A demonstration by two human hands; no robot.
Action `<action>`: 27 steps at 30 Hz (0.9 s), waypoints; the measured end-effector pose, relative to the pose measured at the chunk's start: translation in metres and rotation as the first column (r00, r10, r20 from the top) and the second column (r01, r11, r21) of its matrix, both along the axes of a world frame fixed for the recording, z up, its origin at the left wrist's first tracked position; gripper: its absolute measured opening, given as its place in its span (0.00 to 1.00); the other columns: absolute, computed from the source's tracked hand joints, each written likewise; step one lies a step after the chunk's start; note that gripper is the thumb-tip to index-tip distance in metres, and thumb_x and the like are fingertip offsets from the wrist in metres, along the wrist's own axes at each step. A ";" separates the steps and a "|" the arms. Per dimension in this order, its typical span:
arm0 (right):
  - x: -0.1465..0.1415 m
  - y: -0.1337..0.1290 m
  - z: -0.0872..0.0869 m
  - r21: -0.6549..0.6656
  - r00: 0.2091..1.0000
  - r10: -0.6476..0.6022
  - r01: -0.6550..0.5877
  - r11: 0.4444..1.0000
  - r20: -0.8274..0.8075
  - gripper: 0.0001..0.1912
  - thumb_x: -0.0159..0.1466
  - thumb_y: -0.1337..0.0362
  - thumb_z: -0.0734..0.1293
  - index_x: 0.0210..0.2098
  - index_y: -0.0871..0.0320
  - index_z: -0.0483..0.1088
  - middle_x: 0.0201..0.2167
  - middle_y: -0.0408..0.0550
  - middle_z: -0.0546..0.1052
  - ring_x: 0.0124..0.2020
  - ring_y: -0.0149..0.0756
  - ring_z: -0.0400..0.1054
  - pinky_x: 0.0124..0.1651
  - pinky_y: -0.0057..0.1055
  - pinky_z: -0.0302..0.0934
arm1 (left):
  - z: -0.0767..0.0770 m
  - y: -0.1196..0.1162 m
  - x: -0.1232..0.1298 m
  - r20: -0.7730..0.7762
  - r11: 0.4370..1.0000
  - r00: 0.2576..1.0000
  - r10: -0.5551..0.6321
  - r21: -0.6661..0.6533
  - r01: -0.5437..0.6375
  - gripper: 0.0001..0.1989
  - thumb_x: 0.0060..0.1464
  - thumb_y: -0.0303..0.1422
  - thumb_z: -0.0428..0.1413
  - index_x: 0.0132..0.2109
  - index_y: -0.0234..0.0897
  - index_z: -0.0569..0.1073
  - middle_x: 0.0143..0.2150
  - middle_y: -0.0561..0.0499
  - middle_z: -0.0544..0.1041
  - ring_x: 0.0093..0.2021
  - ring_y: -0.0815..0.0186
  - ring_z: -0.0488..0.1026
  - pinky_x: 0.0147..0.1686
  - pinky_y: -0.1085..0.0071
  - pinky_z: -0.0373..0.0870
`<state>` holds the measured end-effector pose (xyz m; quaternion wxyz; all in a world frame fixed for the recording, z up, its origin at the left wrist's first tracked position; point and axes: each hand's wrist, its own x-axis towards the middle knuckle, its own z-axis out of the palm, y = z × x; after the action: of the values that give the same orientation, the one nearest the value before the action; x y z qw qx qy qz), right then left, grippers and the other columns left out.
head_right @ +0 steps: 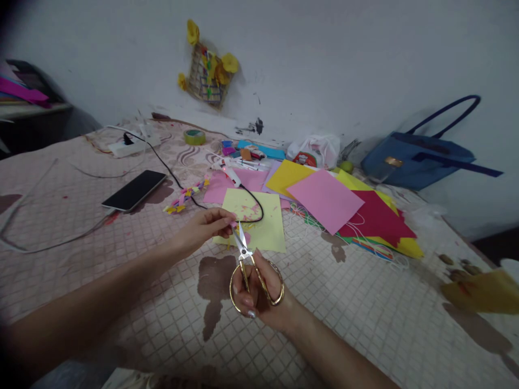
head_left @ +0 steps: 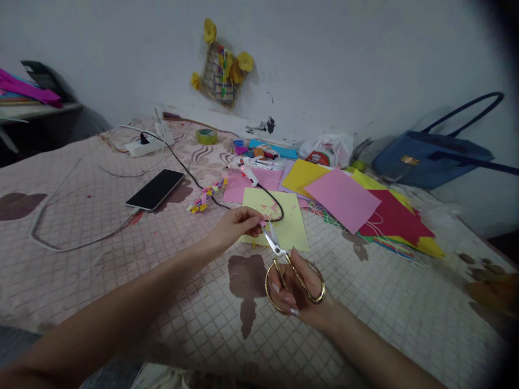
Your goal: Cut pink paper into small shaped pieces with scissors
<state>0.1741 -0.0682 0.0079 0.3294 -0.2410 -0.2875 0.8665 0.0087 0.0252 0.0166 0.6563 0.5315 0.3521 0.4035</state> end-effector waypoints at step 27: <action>0.000 0.001 0.002 0.010 0.999 0.019 -0.018 1.000 -0.035 0.33 0.61 0.44 0.44 0.23 0.63 0.65 0.10 0.38 0.57 0.10 0.22 0.49 0.16 0.23 0.42 | -0.006 0.004 -0.002 0.020 1.000 0.999 -0.027 0.014 0.026 0.08 0.50 0.32 0.53 0.37 0.31 0.69 0.31 0.49 0.72 0.28 0.74 0.69 0.33 0.73 0.67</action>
<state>0.1744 -0.0673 0.0099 0.3274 -0.2216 -0.2880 0.8722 0.0072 0.0292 0.0110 0.6616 0.5364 0.3357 0.4024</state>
